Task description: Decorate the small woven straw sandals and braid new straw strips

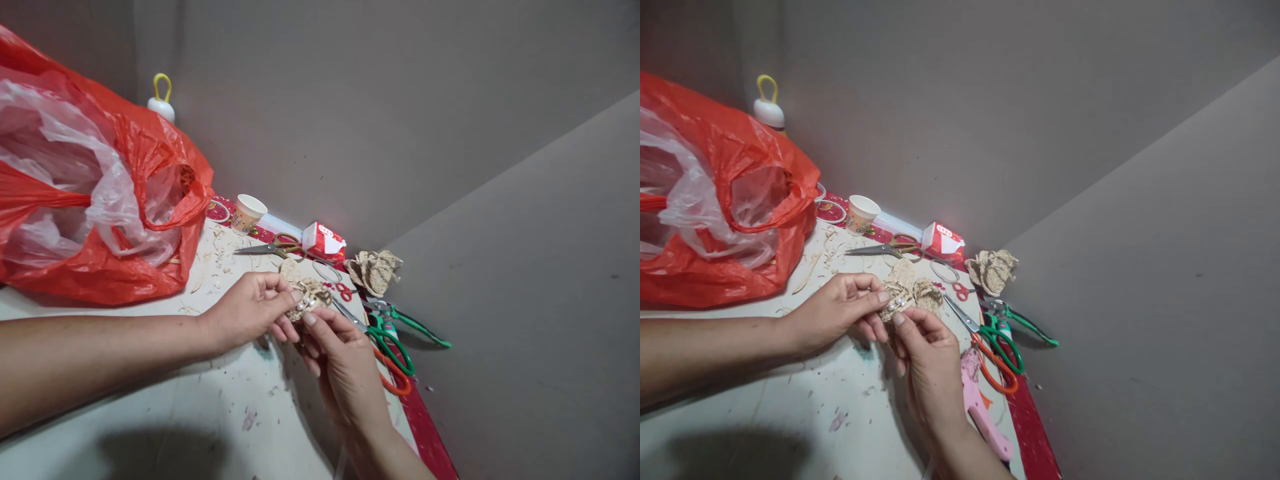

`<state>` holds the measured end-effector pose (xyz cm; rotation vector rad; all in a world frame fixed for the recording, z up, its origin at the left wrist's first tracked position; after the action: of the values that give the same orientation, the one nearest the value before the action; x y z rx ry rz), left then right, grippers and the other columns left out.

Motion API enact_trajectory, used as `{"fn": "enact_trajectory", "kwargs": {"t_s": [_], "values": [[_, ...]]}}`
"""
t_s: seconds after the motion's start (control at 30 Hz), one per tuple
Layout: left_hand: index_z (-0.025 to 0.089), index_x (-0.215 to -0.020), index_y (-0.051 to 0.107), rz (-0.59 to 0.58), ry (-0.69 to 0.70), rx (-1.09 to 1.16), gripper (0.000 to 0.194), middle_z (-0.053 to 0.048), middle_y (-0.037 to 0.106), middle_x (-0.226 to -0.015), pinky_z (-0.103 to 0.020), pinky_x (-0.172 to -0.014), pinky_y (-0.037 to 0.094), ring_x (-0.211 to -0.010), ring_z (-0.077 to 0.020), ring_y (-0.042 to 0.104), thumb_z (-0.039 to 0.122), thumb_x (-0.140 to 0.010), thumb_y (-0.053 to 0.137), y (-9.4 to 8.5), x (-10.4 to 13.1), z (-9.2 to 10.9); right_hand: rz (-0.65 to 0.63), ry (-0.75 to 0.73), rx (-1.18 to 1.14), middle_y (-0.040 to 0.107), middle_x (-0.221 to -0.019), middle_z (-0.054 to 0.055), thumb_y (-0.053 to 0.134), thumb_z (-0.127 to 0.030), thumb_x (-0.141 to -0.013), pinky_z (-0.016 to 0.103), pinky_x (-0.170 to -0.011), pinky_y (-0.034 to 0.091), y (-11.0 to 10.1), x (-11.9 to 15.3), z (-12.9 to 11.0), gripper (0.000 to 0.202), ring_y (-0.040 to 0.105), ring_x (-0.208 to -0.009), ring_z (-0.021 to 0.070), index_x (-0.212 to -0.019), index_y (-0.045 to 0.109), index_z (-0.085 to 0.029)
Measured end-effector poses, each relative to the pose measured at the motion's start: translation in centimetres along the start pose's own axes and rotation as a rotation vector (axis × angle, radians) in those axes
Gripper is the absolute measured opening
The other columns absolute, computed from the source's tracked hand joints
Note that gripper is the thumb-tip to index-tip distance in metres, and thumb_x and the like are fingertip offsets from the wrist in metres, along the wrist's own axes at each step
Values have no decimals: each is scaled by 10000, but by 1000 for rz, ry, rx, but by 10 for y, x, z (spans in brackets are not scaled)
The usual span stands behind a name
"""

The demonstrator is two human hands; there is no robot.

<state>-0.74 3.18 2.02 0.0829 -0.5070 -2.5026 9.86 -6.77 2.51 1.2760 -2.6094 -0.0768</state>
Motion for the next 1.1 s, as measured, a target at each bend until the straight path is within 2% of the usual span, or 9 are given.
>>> {"fn": "enact_trajectory", "kwargs": {"t_s": [0.27,0.57,0.83,1.1], "values": [[139,-740,550,10,-81,34,129,3,613,-518,-162,-492,478,-493,-92,627,229,-832,551,1,1,5,15,21,-37,449,-431,-80,829,-329,-605,131,-325,277,-1,3,1,301,339,-380,39,-740,623,-157],[142,-773,544,-5,-39,13,103,-8,639,-518,-181,-514,481,-480,-92,613,224,-819,588,3,2,2,52,47,-57,487,-449,-67,866,-341,-536,122,-315,267,3,5,-3,355,348,-386,38,-714,618,-160],[144,-764,542,-24,-48,28,101,-7,649,-535,-186,-525,488,-494,-90,616,216,-815,592,4,3,3,39,33,-62,470,-465,-76,854,-317,-570,115,-312,245,-3,6,-1,299,322,-386,29,-696,629,-165],[143,-765,561,-15,-33,19,109,-12,652,-539,-195,-538,480,-489,-90,605,230,-795,620,6,6,2,36,35,-35,473,-449,-74,849,-326,-571,122,-303,243,1,8,-4,315,311,-362,28,-686,606,-162]]}}
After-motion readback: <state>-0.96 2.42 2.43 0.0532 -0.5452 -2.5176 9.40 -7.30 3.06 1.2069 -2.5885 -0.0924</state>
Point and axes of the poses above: each hand's wrist, its own x-axis away from the middle knuckle, its own y-axis out of the palm, z = x × y, the point moved 1 cm from there along -x, towards the middle knuckle
